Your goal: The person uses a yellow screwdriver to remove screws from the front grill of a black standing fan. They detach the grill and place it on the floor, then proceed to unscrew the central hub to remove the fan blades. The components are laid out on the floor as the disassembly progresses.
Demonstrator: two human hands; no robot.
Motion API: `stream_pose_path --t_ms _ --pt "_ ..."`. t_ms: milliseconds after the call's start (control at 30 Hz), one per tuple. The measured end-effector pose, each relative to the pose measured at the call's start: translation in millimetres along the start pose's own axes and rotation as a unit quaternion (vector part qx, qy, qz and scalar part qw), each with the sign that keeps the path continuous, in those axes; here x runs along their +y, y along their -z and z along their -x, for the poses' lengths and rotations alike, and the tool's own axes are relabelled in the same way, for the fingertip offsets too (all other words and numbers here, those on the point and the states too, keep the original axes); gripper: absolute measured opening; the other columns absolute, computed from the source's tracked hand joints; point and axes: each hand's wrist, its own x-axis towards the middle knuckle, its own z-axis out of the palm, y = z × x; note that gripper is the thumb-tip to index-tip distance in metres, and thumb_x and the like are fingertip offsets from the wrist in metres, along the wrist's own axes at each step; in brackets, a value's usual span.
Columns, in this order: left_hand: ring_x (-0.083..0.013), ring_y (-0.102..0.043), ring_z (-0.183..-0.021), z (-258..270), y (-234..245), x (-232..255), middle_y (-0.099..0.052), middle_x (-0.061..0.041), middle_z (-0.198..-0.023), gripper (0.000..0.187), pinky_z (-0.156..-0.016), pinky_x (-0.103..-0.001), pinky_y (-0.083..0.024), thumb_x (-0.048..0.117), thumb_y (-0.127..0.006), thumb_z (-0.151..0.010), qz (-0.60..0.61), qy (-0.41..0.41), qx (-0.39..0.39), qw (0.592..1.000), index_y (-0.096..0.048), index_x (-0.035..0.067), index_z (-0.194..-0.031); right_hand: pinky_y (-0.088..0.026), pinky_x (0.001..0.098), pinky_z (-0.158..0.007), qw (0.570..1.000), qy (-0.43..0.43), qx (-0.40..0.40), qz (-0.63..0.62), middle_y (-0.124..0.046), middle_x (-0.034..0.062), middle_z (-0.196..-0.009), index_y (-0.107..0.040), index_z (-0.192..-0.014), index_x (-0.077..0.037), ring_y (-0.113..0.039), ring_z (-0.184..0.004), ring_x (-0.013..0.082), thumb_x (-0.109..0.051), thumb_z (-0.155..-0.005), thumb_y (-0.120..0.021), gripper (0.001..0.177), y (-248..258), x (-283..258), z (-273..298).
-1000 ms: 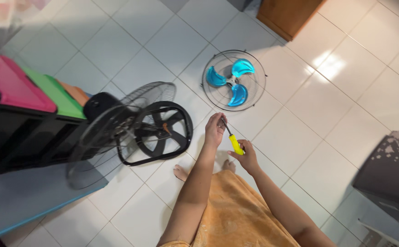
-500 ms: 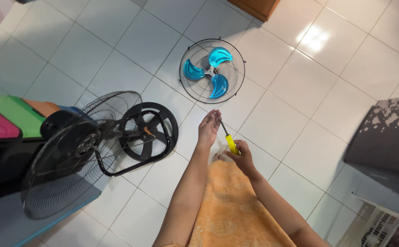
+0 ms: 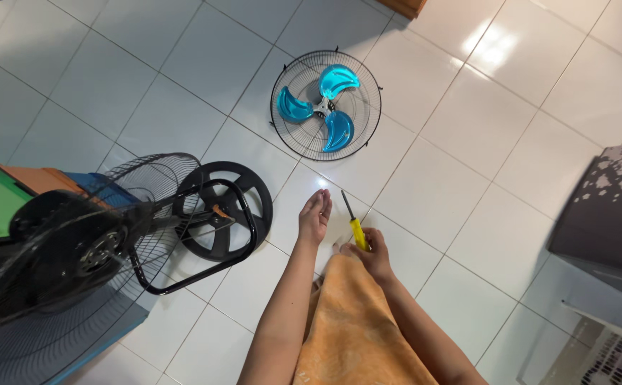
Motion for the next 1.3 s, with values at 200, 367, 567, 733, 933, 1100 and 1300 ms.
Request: stream_pose_path --t_ms 200,367,567,733,933,1100,1300 --pt "-0.0182 -0.066 -0.118 -32 40 -6 -0.066 -0.013 -0.128 0.036 -0.102 -0.03 -0.057 0.005 -0.057 -0.102 -0.007 -0.007 0.005 1.0 -0.054 -0.007 -0.136 -0.049 0.0257 -0.072 0.999 -0.002 0.019 -0.049 -0.049 0.0012 -0.102 -0.058 -0.117 -0.005 -0.052 -0.084 0.0101 -0.008 -0.081 -0.085 0.046 -17 44 -23" --pt "-0.0167 -0.066 -0.115 -74 78 -24 -0.065 -0.012 -0.127 0.034 -0.102 -0.029 -0.057 0.002 -0.059 -0.101 -0.013 -0.017 0.011 1.0 -0.057 -0.006 -0.134 -0.051 0.026 -0.072 0.999 -0.03 0.036 -0.027 -0.053 0.0019 -0.101 -0.058 -0.116 -0.005 -0.056 -0.084 0.01 -0.008 -0.081 -0.086 0.045 -31 81 -45" --pt "-0.0172 -0.066 -0.112 -129 126 -56 -0.066 -0.013 -0.123 0.03 -0.101 -0.029 -0.058 -0.001 -0.059 -0.1 -0.004 -0.018 0.018 1.0 -0.058 -0.006 -0.13 -0.051 0.026 -0.073 0.999 -0.015 0.035 -0.039 -0.053 0.0014 -0.104 -0.059 -0.116 -0.004 -0.056 -0.086 0.0098 -0.011 -0.08 -0.086 0.045 -51 119 -76" --pt "-0.0175 -0.067 -0.11 -174 162 -80 -0.067 -0.013 -0.122 0.029 -0.099 -0.029 -0.058 -0.003 -0.06 -0.099 -0.015 -0.012 0.033 0.999 -0.059 -0.007 -0.128 -0.049 0.0258 -0.073 0.997 -0.043 0.025 -0.059 -0.054 0.0005 -0.1 -0.057 -0.116 -0.004 -0.053 -0.084 0.0097 -0.01 -0.082 -0.085 0.045 -60 147 -101" --pt "-0.0177 -0.068 -0.107 -234 209 -105 -0.068 -0.012 -0.117 0.026 -0.096 -0.028 -0.059 -0.003 -0.063 -0.098 -0.046 -0.032 0.025 0.998 -0.061 -0.007 -0.123 -0.049 0.0246 -0.074 0.994 -0.05 0.03 -0.094 -0.054 -0.0011 -0.098 -0.055 -0.119 -0.004 -0.052 -0.086 0.0083 -0.009 -0.083 -0.083 0.046 -69 181 -130" --pt "-0.0141 -0.065 -0.094 -282 245 -125 -0.07 -0.007 -0.105 0.024 -0.084 -0.026 -0.055 0.004 -0.073 -0.095 -0.16 -0.079 0.04 0.983 -0.067 -0.003 -0.117 -0.045 0.025 -0.07 0.993 -0.063 0.045 -0.085 -0.054 -0.0014 -0.093 -0.055 -0.12 -0.005 -0.05 -0.082 0.0085 -0.008 -0.083 -0.083 0.046 -73 210 -148" --pt "-0.0118 -0.07 -0.09 -327 280 -133 -0.075 -0.004 -0.097 0.019 -0.082 -0.024 -0.056 0.012 -0.08 -0.089 -0.392 -0.166 0.062 0.903 -0.075 0.002 -0.105 -0.045 0.0234 -0.069 0.99 -0.06 0.039 -0.118 -0.056 -0.0023 -0.09 -0.057 -0.117 -0.005 -0.052 -0.081 0.0066 -0.009 -0.086 -0.081 0.039 -66 230 -169"
